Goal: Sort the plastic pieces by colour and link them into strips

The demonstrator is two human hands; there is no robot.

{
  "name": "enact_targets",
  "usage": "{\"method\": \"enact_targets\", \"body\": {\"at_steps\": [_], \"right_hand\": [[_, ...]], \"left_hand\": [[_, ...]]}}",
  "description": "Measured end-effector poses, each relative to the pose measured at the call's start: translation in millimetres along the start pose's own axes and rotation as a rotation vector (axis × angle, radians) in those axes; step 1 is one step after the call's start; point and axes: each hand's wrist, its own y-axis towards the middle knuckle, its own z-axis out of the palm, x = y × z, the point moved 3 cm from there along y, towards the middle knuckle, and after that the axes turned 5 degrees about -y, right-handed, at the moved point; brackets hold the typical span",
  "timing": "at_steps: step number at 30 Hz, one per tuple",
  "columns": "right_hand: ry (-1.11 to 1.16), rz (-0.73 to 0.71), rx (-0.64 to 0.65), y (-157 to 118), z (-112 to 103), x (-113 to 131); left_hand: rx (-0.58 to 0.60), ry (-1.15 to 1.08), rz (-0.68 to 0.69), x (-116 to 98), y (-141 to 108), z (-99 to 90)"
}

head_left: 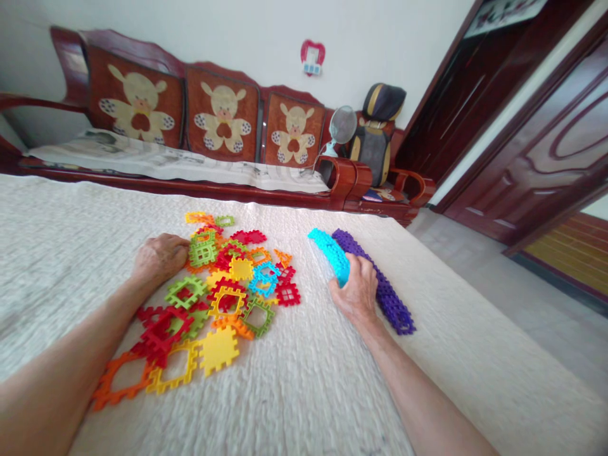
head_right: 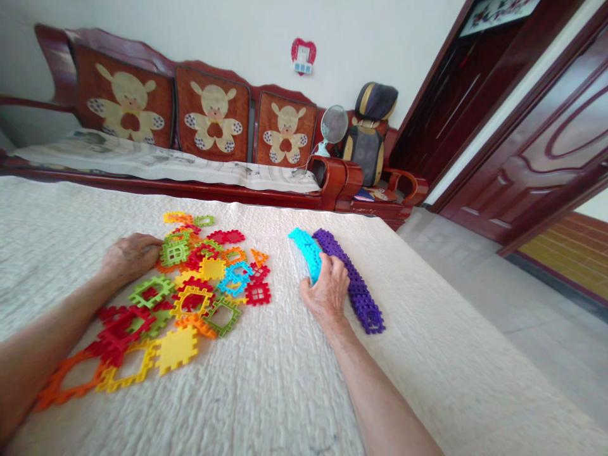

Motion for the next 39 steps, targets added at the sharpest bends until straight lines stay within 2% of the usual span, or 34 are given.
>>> {"method": "enact_targets", "body": {"at_steps": [2, 4, 7, 11, 17, 22, 27, 32, 36, 39], "right_hand": [[0.133, -0.116, -0.026, -1, -2, 9], [0.296, -0.250, 0.003, -4, -4, 22], [0.484, -0.395, 0.141, -12, -3, 42], [0.590, -0.497, 0.300, -24, -2, 64], [0.650, -0.532, 0.357, -23, -2, 87], [0.642, -0.605, 0.415, -16, 14, 105], [0.664, -0.518, 0.403, -18, 26, 109], [0.621, -0.496, 0.396, -24, 27, 111], [0.598, -0.507, 0.373, -24, 27, 112], [0.585, -0.518, 0.346, -24, 28, 113]], "left_hand": [[-0.010, -0.001, 0.001, -1, 0, -0.1], [-0.021, 0.000, 0.008, -1, -1, -0.4], [-0.027, 0.001, 0.015, -2, -1, -0.5], [-0.028, 0.003, 0.006, -2, -1, 0.7], [-0.074, -0.016, 0.026, -1, -1, 3.1], [-0.103, -0.064, 0.036, 1, -2, 4.0], [-0.089, -0.154, -0.003, 3, -1, 2.5], [-0.015, -0.279, -0.080, 7, -1, -2.6], [0.072, -0.344, -0.016, 13, -5, -10.5], [0.106, -0.317, 0.040, 14, -18, -16.7]]}}
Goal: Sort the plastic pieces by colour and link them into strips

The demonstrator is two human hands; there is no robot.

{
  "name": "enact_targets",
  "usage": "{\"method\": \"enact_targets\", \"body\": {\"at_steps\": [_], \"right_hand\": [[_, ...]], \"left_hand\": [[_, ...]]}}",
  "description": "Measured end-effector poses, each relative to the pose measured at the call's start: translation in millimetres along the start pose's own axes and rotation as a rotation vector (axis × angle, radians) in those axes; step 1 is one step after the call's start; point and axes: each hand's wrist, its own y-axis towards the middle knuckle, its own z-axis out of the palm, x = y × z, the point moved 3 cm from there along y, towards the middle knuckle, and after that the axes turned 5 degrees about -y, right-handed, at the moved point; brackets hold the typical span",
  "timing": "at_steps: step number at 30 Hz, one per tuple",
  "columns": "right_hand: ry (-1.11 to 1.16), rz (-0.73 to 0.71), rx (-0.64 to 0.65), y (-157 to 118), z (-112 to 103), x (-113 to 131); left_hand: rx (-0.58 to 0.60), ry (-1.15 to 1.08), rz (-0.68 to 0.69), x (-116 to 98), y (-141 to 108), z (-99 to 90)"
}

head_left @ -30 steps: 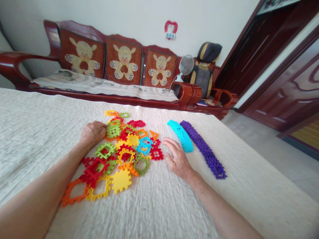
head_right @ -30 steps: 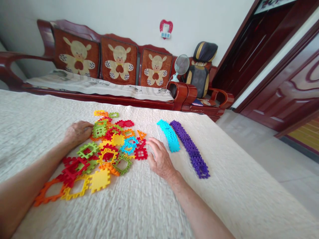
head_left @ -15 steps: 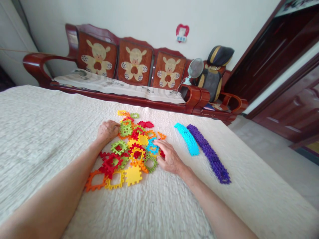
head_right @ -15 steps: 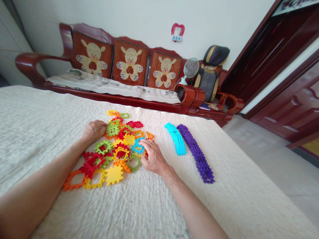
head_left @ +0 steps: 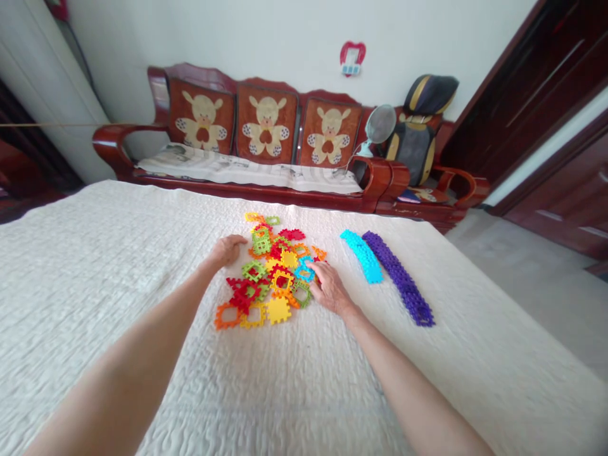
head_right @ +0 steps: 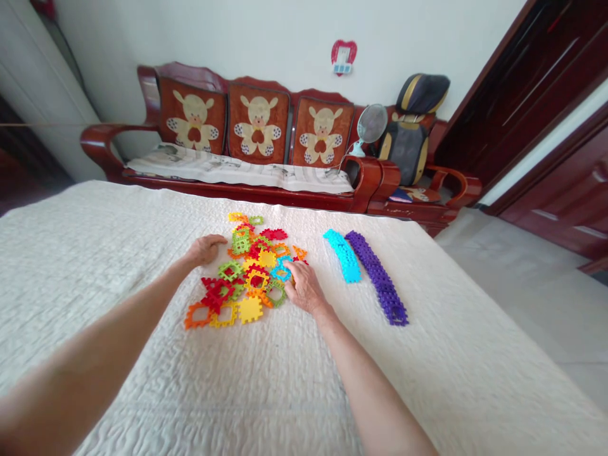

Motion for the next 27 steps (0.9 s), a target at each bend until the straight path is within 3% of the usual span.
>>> {"method": "enact_targets", "body": {"at_steps": [8, 16, 27], "right_hand": [[-0.018, -0.008, -0.027, 1, 4, -1], [-0.055, 0.007, -0.012, 1, 4, 2], [-0.058, 0.000, -0.073, -4, 0, 5]], "left_hand": [[-0.135, 0.082, -0.015, -30, -39, 7.2], [-0.163, 0.118, -0.071, -49, -33, 11.5], [-0.098, 0.121, -0.041, -50, -30, 16.5]]}}
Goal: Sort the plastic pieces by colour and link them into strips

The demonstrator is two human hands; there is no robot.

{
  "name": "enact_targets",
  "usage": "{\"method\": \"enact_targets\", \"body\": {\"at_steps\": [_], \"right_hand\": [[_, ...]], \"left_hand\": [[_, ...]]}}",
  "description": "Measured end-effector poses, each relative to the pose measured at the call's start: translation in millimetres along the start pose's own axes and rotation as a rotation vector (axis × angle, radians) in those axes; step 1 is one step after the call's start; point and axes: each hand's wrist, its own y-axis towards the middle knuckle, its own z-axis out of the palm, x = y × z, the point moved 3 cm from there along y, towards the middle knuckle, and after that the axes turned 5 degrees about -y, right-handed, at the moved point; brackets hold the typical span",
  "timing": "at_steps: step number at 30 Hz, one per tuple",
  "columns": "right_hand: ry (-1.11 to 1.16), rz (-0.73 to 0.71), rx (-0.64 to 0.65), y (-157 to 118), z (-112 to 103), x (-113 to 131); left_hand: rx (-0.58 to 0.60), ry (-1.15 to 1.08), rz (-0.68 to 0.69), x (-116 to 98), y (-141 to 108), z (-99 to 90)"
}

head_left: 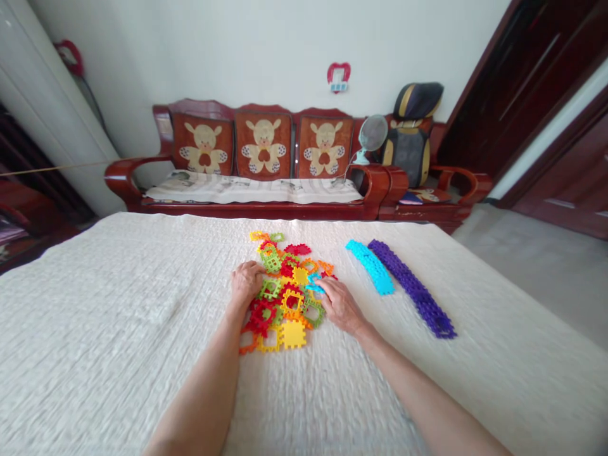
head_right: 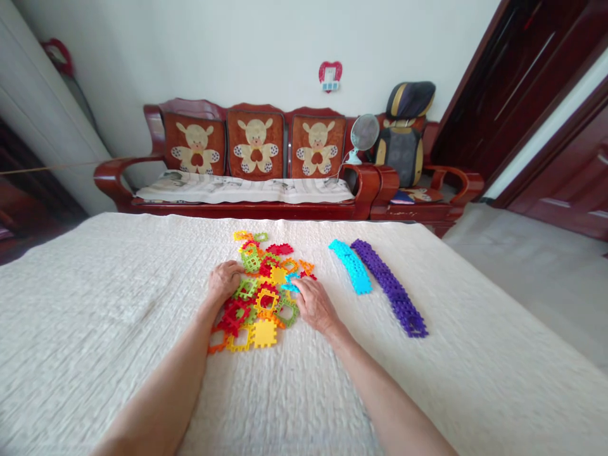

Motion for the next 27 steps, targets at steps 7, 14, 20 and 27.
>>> {"method": "enact_targets", "body": {"at_steps": [7, 14, 20, 27], "right_hand": [[0.115, 0.063, -0.072, -2, -7, -1], [0.496, 0.536, -0.285, -5, -24, -31], [0.489, 0.740, -0.345, -15, -30, -77], [0.307, 0.647, -0.342, -19, -24, -91]], "left_hand": [[-0.020, 0.033, 0.015, 2, 1, 5.4], [-0.041, 0.062, 0.050, 3, 2, 6.9], [-0.057, 0.069, 0.072, 8, 3, 10.4], [-0.055, 0.082, 0.099, 13, 4, 12.7]]}}
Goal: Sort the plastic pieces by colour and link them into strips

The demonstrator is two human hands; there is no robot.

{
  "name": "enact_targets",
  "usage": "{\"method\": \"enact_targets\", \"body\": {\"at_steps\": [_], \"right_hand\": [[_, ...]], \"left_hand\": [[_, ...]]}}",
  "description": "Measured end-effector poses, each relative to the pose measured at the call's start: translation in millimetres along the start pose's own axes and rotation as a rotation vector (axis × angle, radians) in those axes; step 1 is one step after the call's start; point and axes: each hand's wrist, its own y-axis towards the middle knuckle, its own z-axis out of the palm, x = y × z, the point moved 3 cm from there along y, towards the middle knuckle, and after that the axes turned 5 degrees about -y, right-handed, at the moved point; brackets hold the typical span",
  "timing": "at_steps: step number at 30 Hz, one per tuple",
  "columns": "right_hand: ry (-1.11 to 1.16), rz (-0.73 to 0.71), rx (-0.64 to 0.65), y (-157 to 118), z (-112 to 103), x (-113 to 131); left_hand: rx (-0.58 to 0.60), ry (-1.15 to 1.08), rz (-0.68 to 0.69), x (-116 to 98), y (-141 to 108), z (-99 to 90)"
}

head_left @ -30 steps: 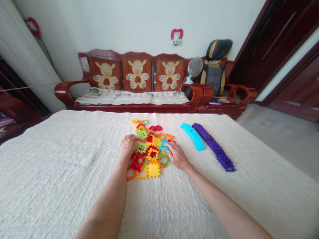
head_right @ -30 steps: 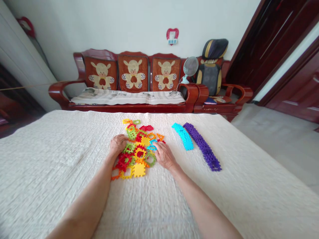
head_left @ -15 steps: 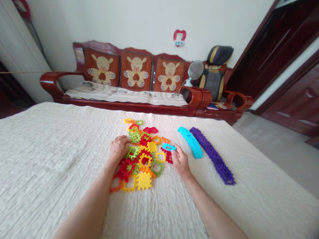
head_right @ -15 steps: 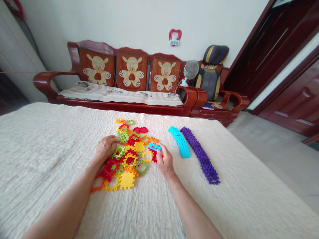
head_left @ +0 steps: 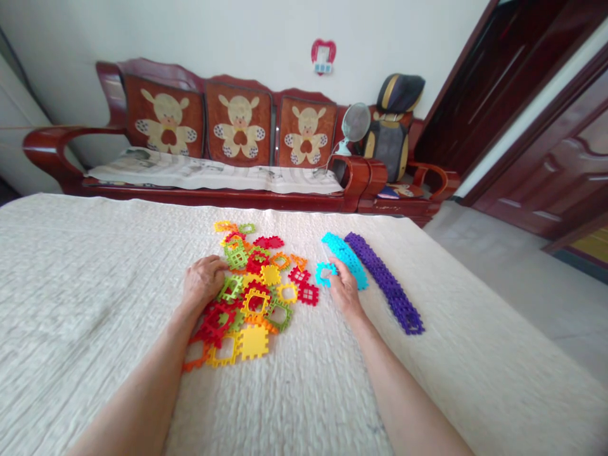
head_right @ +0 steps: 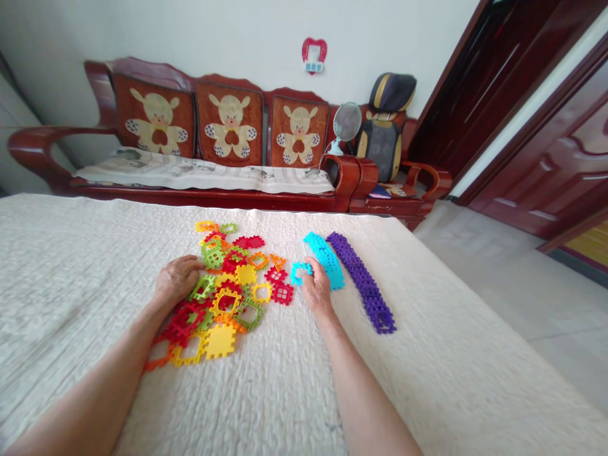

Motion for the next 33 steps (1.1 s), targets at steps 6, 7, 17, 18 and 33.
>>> {"method": "enact_targets", "body": {"at_steps": [6, 7, 17, 18, 33], "right_hand": [[-0.196, -0.194, 0.063, -3, 3, 8], [-0.230, -0.226, 0.068, -3, 3, 9], [-0.314, -0.363, 0.106, -5, 3, 18], [-0.317, -0.368, 0.118, -5, 3, 18], [-0.422, -0.305, 0.074, -12, -11, 39]], "left_hand": [[0.009, -0.001, -0.020, 0, -1, -0.1], [0.007, -0.001, -0.021, -1, -1, -0.4], [-0.013, -0.011, -0.015, -4, -1, -2.7], [-0.015, -0.011, -0.015, -4, -1, -2.7], [-0.011, -0.010, -0.028, -6, -2, -4.3]]}}
